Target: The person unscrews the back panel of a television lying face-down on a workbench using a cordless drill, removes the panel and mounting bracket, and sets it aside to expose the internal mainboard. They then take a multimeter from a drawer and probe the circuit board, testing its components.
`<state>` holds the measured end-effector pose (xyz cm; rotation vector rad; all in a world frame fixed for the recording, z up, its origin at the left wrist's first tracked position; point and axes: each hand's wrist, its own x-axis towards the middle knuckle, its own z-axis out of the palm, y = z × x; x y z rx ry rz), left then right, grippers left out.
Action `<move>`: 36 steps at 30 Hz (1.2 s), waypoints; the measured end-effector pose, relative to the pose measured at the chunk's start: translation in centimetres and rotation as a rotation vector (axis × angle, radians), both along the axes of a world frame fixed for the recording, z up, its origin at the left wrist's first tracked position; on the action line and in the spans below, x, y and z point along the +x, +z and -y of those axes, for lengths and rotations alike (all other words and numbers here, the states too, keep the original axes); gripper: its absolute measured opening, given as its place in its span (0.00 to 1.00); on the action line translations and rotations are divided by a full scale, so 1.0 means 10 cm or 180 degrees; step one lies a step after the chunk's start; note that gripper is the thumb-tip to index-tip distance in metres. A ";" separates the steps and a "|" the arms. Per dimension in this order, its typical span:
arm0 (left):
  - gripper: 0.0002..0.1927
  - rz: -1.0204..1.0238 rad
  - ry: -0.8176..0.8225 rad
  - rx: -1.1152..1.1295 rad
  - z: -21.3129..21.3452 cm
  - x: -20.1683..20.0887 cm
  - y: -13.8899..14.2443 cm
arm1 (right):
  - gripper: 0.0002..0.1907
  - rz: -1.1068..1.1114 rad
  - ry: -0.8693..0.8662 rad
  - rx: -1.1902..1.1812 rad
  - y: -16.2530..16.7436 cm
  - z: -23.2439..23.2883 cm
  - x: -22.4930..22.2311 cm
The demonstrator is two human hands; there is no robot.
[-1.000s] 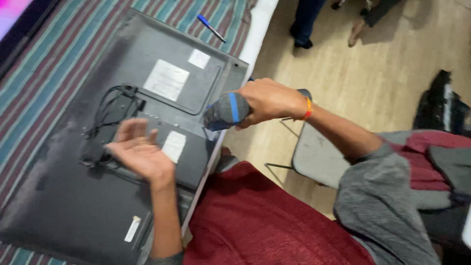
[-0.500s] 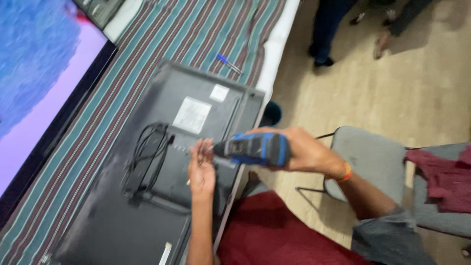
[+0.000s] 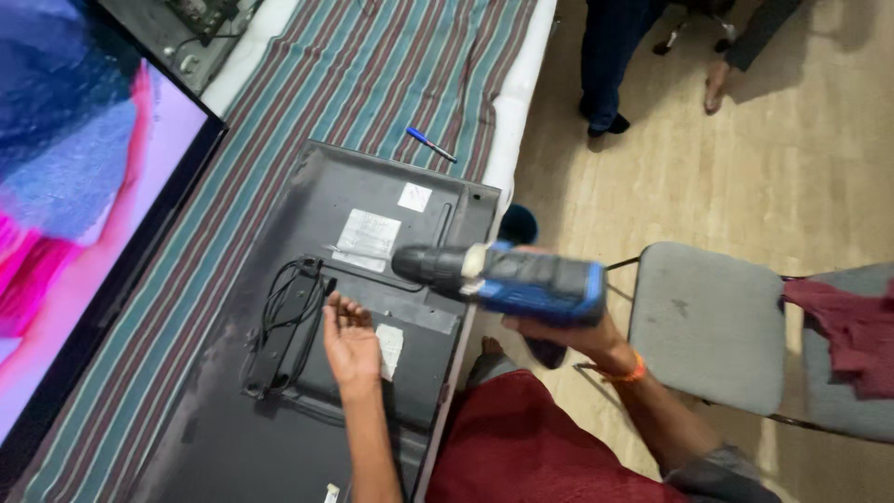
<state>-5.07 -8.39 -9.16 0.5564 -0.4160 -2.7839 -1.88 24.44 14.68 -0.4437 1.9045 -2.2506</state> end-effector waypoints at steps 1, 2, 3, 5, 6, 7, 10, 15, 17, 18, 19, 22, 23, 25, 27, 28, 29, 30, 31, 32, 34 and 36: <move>0.11 -0.0067 -0.0096 0.0060 0.01 0.01 0.03 | 0.29 0.0415 -0.0024 -0.0394 -0.11 0.00 -0.02; 0.12 -0.0145 -0.0197 0.0133 0.00 0.02 0.06 | 0.27 0.0814 -0.0055 -0.0781 -0.19 -0.03 -0.04; 0.12 -0.0065 -0.0242 0.0070 -0.02 0.04 0.10 | 0.29 0.0852 0.0285 -0.1416 -0.24 -0.07 -0.06; 0.12 0.0137 -0.0329 -0.0082 -0.07 0.10 0.16 | 0.34 0.0943 0.0984 -0.2706 -0.31 -0.13 -0.11; 0.12 0.0149 -0.0389 -0.0106 -0.11 0.15 0.19 | 0.32 0.0869 0.0518 -0.2557 -0.32 -0.16 -0.13; 0.12 0.0155 -0.0430 -0.0150 -0.12 0.19 0.23 | 0.31 0.0794 0.0078 -0.2416 -0.33 -0.17 -0.15; 0.12 0.0113 -0.0450 -0.0261 -0.15 0.26 0.31 | 0.36 -0.0989 -0.1644 -0.0156 -0.39 -0.18 -0.21; 0.14 0.0055 -0.0422 -0.0214 -0.08 0.35 0.31 | 0.31 -0.1760 -0.1765 0.1081 -0.68 -0.16 -0.26; 0.14 -0.0229 -0.0405 -0.0110 -0.01 0.42 0.25 | 0.27 -0.1684 -0.1524 0.1178 -0.79 -0.14 -0.23; 0.14 -0.0223 -0.0364 -0.0123 0.02 0.47 0.21 | 0.32 -0.1836 -0.1346 0.1457 -0.82 -0.12 -0.21; 0.14 -0.0227 -0.0322 -0.0139 0.06 0.53 0.17 | 0.38 -0.1996 -0.1167 0.1728 -0.84 -0.07 -0.18; 0.16 -0.0268 -0.0173 -0.0283 0.19 0.68 0.14 | 0.39 -0.1795 -0.0536 0.1788 -0.84 0.09 -0.14; 0.16 -0.0264 -0.0128 -0.0351 0.25 0.75 0.16 | 0.37 -0.1589 -0.0314 0.1684 -0.82 0.15 -0.11; 0.16 0.0126 0.0070 -0.0569 0.40 0.86 0.25 | 0.39 -0.1587 -0.0065 0.1411 -0.78 0.24 -0.09; 0.16 0.0537 0.0214 -0.1003 0.62 0.97 0.39 | 0.39 -0.1595 0.0047 0.1275 -0.73 0.29 -0.07; 0.18 -0.0063 0.0366 -0.0845 0.76 1.03 0.48 | 0.38 -0.1599 0.0052 0.1258 -0.71 0.29 -0.06; 0.19 -0.0260 0.0763 -0.1074 0.93 1.16 0.58 | 0.38 -0.1594 0.0064 0.1255 -0.70 0.29 -0.05; 0.19 -0.0616 0.1291 -0.1522 1.08 1.31 0.70 | 0.38 -0.1519 -0.0100 0.1443 -0.68 0.28 -0.06; 0.19 -0.0690 0.1546 -0.1384 1.09 1.28 0.71 | 0.38 -0.1434 -0.0260 0.1626 -0.67 0.27 -0.06; 0.20 -0.0759 0.1800 -0.1278 1.11 1.23 0.76 | 0.39 -0.1339 -0.0418 0.1783 -0.66 0.28 -0.08; 0.22 -0.0939 0.2308 -0.1138 1.16 0.98 0.94 | 0.37 -0.1501 -0.0644 0.1458 -0.65 0.29 -0.13; 0.26 -0.1157 0.2827 -0.1115 1.23 0.74 1.33 | 0.34 -0.2108 -0.0858 0.1862 -0.62 0.31 -0.20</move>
